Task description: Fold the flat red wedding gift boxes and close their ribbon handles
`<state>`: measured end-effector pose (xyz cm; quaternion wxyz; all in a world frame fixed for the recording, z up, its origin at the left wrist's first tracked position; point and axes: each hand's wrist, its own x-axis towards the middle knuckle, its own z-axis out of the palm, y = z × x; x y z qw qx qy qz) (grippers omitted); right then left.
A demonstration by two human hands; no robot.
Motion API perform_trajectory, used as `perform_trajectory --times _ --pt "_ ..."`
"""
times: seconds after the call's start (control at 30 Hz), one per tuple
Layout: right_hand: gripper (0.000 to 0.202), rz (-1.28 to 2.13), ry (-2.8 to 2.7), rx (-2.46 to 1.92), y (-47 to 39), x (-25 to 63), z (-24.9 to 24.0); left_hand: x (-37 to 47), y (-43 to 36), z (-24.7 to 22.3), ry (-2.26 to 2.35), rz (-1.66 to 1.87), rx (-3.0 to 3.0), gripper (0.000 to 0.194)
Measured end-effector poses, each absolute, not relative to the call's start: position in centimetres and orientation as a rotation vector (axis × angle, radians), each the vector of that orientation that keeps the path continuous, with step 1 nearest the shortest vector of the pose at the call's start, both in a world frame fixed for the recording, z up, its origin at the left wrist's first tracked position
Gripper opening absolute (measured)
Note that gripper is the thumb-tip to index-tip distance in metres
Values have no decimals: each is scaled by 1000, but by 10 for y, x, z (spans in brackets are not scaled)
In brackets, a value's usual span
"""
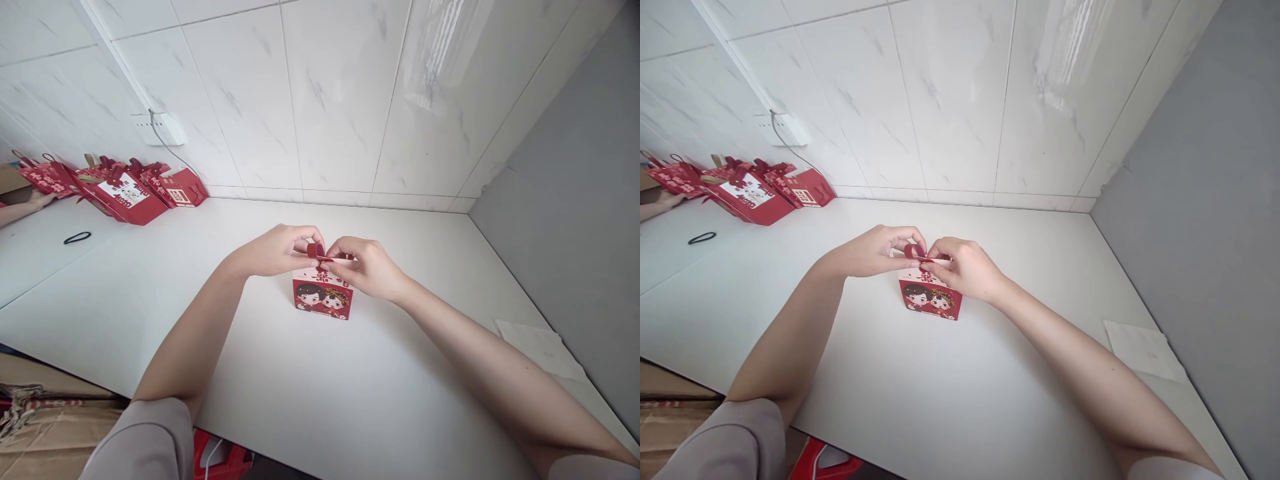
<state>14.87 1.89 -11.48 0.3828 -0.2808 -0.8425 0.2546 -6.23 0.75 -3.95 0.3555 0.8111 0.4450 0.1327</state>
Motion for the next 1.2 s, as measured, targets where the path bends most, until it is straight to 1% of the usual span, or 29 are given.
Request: perform_trajectory --times 0.13,0.33,0.47,0.67,0.73,0.9,0.97,1.07,1.2 --pt "6 533 -2145 -741 19 148 -117 -62 9 -41 1183 358 2153 24" --pt "12 346 -2107 -802 17 144 -119 -60 10 -42 1250 391 2233 23" --pt "15 396 -2080 -815 15 143 -120 -57 10 -45 1259 299 2302 20" --pt "13 433 -2101 -814 12 142 -118 -57 11 -47 1270 253 2352 23" --pt "12 414 -2109 -824 13 142 -117 -56 11 -48 1291 312 2362 19" --pt "18 186 -2038 -1010 17 142 -121 -46 5 -52 1545 730 2452 16" --pt "21 124 -1980 -1091 19 142 -124 -41 1 -52 1652 764 2464 23" --pt "21 145 -1931 -1111 21 141 -127 -37 -6 -52 1641 655 2439 41" --pt "16 255 -1974 -990 19 142 -127 -35 -7 -54 1491 537 2306 47"
